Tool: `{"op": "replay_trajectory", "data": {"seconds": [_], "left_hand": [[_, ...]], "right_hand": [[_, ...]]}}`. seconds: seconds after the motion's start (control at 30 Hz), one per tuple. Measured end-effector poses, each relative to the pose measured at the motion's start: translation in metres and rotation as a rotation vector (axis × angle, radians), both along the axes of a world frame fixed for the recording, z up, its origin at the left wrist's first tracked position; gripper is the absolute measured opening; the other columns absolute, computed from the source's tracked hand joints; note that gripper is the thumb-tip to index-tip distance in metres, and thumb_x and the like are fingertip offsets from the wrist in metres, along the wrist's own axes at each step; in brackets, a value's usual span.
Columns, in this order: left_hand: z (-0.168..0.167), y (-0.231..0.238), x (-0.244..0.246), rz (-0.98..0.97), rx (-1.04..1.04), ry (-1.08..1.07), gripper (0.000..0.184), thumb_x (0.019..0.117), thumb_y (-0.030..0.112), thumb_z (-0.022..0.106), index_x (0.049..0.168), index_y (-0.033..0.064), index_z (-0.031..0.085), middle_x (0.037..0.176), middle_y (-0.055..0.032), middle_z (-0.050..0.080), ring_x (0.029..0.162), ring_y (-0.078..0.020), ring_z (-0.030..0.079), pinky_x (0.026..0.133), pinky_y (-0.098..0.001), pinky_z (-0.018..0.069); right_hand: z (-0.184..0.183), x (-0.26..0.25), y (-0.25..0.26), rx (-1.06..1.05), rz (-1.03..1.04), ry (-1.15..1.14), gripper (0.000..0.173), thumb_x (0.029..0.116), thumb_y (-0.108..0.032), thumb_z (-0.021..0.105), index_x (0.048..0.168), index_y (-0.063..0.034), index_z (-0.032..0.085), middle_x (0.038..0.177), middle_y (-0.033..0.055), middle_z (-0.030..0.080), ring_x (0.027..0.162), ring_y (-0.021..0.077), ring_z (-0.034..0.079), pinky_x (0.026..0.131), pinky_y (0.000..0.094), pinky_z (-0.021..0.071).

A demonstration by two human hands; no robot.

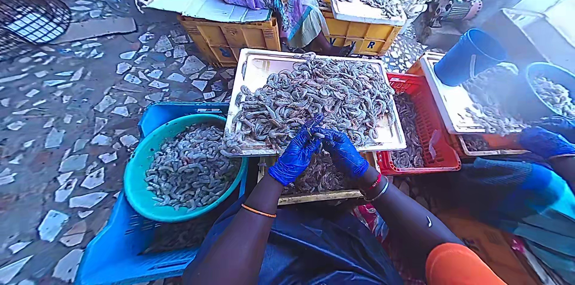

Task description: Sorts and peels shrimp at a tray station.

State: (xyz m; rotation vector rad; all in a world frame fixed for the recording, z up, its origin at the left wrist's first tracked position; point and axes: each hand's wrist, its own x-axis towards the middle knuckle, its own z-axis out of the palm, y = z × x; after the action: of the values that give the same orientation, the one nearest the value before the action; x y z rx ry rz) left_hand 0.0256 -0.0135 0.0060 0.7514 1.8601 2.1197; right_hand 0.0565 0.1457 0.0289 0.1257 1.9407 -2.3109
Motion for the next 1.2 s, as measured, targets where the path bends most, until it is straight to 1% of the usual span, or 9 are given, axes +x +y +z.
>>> {"op": "replay_trajectory", "data": {"seconds": [0.1,0.37,0.47,0.57,0.67,0.8,0.9,0.97,1.2], "left_hand": [[0.007,0.002,0.004,-0.051,0.062,-0.088,0.034,0.1050,0.014,0.049,0.136,0.0057,0.058,0.130,0.0069,0.063,0.090,0.0060,0.060,0.081,-0.0150,0.0519],[0.002,0.000,0.001,-0.084,0.197,-0.188,0.037,0.1088,0.028,0.047,0.141,0.0104,0.056,0.132,0.0015,0.064,0.093,-0.0060,0.067,0.083,-0.0250,0.0579],[0.000,-0.006,-0.003,-0.027,0.283,-0.259,0.035,0.1081,0.027,0.047,0.137,0.0100,0.056,0.135,-0.0025,0.062,0.108,-0.0141,0.066,0.091,-0.0354,0.0584],[0.003,-0.011,-0.001,0.053,0.262,-0.318,0.034,0.1087,0.018,0.041,0.137,0.0074,0.055,0.144,-0.0053,0.057,0.128,-0.0174,0.058,0.105,-0.0399,0.0515],[0.001,-0.013,-0.003,0.099,0.229,-0.361,0.038,0.1113,0.020,0.037,0.145,0.0073,0.051,0.149,-0.0074,0.054,0.135,-0.0203,0.053,0.111,-0.0442,0.0467],[0.015,-0.026,-0.003,0.338,0.414,-0.419,0.040,0.1124,0.027,0.034,0.150,0.0155,0.043,0.153,-0.0045,0.051,0.136,-0.0203,0.053,0.108,-0.0419,0.0480],[0.022,-0.057,-0.011,0.725,0.777,-0.453,0.048,0.1134,0.040,0.019,0.158,0.0289,0.032,0.153,-0.0006,0.051,0.131,-0.0178,0.057,0.106,-0.0394,0.0470],[0.020,-0.072,-0.018,0.927,0.900,-0.607,0.054,0.1111,0.049,0.009,0.157,0.0238,0.024,0.152,-0.0037,0.046,0.129,-0.0169,0.054,0.105,-0.0389,0.0452],[0.019,-0.030,-0.045,0.835,0.567,-0.767,0.051,0.1127,0.044,0.027,0.150,0.0111,0.038,0.140,-0.0096,0.059,0.114,-0.0177,0.064,0.094,-0.0355,0.0525]], "right_hand": [[-0.006,0.002,0.002,-0.069,0.006,0.037,0.021,0.1041,-0.013,0.052,0.112,-0.0028,0.069,0.098,0.0003,0.069,0.093,0.0049,0.064,0.091,0.0255,0.0537],[-0.016,0.000,0.004,-0.128,0.029,0.078,0.019,0.1033,-0.017,0.054,0.101,-0.0068,0.069,0.078,-0.0035,0.064,0.073,0.0036,0.060,0.074,0.0213,0.0521],[0.001,0.002,0.011,-0.048,0.080,0.112,0.019,0.1038,-0.012,0.049,0.099,-0.0075,0.067,0.078,-0.0043,0.065,0.072,0.0034,0.061,0.073,0.0213,0.0530],[0.019,0.004,0.026,0.409,0.261,0.143,0.020,0.1030,-0.016,0.052,0.103,-0.0056,0.070,0.090,-0.0006,0.069,0.086,0.0054,0.064,0.086,0.0249,0.0532],[0.026,-0.004,0.028,1.056,0.425,0.031,0.030,0.1013,-0.037,0.060,0.121,-0.0199,0.074,0.123,0.0039,0.072,0.120,0.0200,0.063,0.108,0.0488,0.0429],[0.025,-0.005,0.026,0.905,0.374,-0.024,0.028,0.1019,-0.034,0.061,0.120,-0.0172,0.075,0.120,0.0024,0.073,0.115,0.0140,0.066,0.104,0.0413,0.0492],[0.005,-0.011,0.024,1.133,0.459,-0.092,0.037,0.1014,-0.041,0.057,0.127,-0.0184,0.071,0.130,0.0048,0.069,0.123,0.0203,0.063,0.108,0.0485,0.0457],[0.000,-0.031,0.022,1.246,0.375,-0.097,0.036,0.1018,-0.042,0.055,0.125,-0.0206,0.071,0.126,0.0046,0.071,0.119,0.0220,0.065,0.105,0.0497,0.0478],[0.001,-0.154,0.006,1.657,0.082,0.019,0.025,0.0988,-0.026,0.060,0.114,-0.0113,0.073,0.117,0.0140,0.072,0.111,0.0353,0.068,0.091,0.0608,0.0521]]}}
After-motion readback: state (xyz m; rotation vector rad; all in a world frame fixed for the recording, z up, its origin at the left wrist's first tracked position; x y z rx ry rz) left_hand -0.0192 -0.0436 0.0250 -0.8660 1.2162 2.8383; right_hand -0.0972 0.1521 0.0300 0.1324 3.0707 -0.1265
